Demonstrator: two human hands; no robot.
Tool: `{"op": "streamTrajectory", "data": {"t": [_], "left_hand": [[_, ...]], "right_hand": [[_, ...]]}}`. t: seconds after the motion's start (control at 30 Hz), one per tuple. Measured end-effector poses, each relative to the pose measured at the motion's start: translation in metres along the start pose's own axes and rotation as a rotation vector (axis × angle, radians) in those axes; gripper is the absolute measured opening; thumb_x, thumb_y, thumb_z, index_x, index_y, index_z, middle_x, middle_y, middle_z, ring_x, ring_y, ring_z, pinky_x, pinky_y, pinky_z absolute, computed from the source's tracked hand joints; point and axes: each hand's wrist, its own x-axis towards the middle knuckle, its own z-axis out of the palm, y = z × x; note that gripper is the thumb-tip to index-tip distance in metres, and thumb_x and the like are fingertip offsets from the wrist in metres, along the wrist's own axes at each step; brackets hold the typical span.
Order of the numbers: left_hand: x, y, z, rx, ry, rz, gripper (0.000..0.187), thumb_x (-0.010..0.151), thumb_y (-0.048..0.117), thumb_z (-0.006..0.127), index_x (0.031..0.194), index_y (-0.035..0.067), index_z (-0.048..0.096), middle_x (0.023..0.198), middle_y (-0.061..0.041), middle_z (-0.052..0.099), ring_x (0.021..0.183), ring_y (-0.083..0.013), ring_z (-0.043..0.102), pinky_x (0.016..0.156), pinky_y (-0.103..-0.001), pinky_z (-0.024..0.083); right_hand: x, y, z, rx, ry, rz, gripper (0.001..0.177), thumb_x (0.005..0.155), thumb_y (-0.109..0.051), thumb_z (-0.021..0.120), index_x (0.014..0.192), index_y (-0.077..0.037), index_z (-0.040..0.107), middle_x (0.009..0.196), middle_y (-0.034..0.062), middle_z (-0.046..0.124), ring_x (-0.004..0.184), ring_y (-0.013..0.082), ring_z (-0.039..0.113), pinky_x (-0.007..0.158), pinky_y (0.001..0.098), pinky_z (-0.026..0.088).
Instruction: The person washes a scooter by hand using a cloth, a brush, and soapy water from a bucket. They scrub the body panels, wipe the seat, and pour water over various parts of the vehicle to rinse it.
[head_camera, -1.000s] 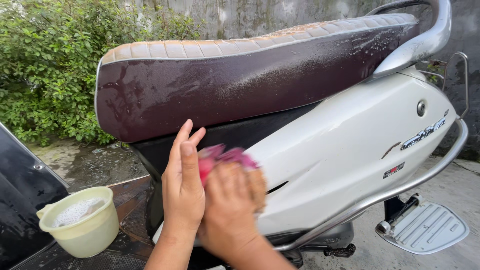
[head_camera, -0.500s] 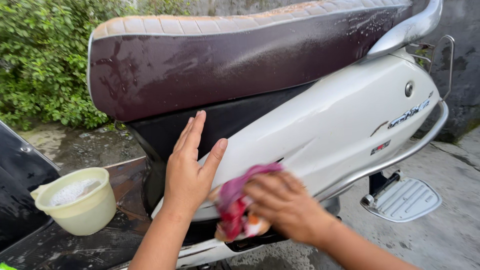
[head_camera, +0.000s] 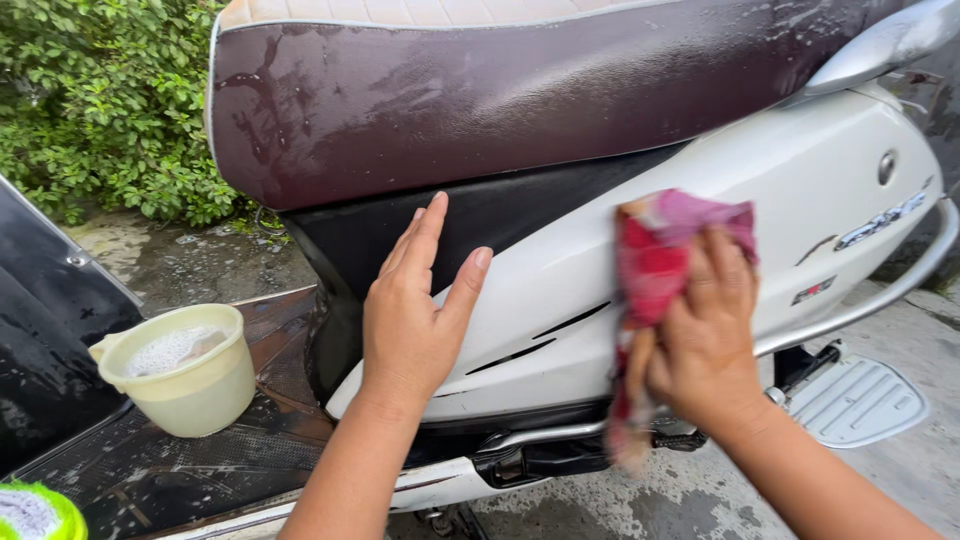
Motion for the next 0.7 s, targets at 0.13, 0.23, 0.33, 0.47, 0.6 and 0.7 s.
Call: {"op": "streamTrajectory", "data": {"t": [0.13,0.23,0.33,0.47,0.6,0.7], "left_hand": [[-0.003,0.003,0.007,-0.018,0.048,0.041,0.065,0.102,0.040,0.064,0.147,-0.004,0.052,0.148,-0.027,0.058,0.146,-0.0401,0.050,0.117,-0.043,0.041],[-0.004,0.009,0.014,0.009,0.075,0.070,0.067,0.100,0.040,0.067,0.146,-0.006,0.051,0.149,-0.028,0.056,0.146,-0.0427,0.047,0.116,-0.044,0.041],[-0.003,0.012,0.016,0.039,0.090,0.075,0.067,0.099,0.039,0.068,0.146,-0.006,0.052,0.148,-0.028,0.057,0.145,-0.0426,0.047,0.116,-0.045,0.041],[-0.003,0.007,0.010,-0.010,0.076,0.048,0.063,0.098,0.037,0.068,0.146,-0.003,0.054,0.146,-0.028,0.057,0.143,-0.0407,0.051,0.116,-0.044,0.043],[-0.019,-0.026,-0.027,0.143,0.008,0.019,0.056,0.094,0.035,0.071,0.140,0.003,0.061,0.138,-0.025,0.063,0.136,-0.0394,0.056,0.111,-0.044,0.045],[-0.040,-0.069,-0.060,0.291,0.062,-0.091,0.057,0.092,0.031,0.072,0.140,0.004,0.060,0.139,-0.026,0.061,0.134,-0.0406,0.055,0.108,-0.045,0.044]], "right_hand": [[0.039,-0.051,0.002,0.045,-0.006,-0.100,0.046,0.071,-0.018,0.073,0.115,-0.003,0.068,0.137,0.0174,0.056,0.136,0.0452,0.044,0.116,0.0618,0.028],[0.069,-0.055,-0.001,0.184,-0.117,-0.286,0.056,0.068,-0.012,0.071,0.124,-0.008,0.071,0.136,0.0134,0.061,0.135,0.0400,0.046,0.119,0.0575,0.029],[0.080,-0.034,-0.005,0.263,-0.176,-0.314,0.053,0.064,-0.013,0.075,0.118,-0.011,0.072,0.134,0.0137,0.062,0.135,0.0406,0.047,0.116,0.0574,0.029],[0.071,0.036,-0.011,0.157,-0.160,-0.245,0.058,0.064,-0.015,0.079,0.122,-0.008,0.070,0.135,0.0179,0.060,0.136,0.0452,0.045,0.116,0.0572,0.030],[0.069,0.123,-0.031,0.086,-0.164,-0.108,0.053,0.067,-0.013,0.077,0.119,-0.004,0.066,0.136,0.0221,0.057,0.133,0.0446,0.048,0.114,0.0528,0.038],[0.059,0.131,-0.024,0.019,-0.087,0.001,0.051,0.072,-0.007,0.074,0.122,-0.001,0.068,0.137,0.0218,0.060,0.133,0.0441,0.050,0.116,0.0516,0.041]]}}
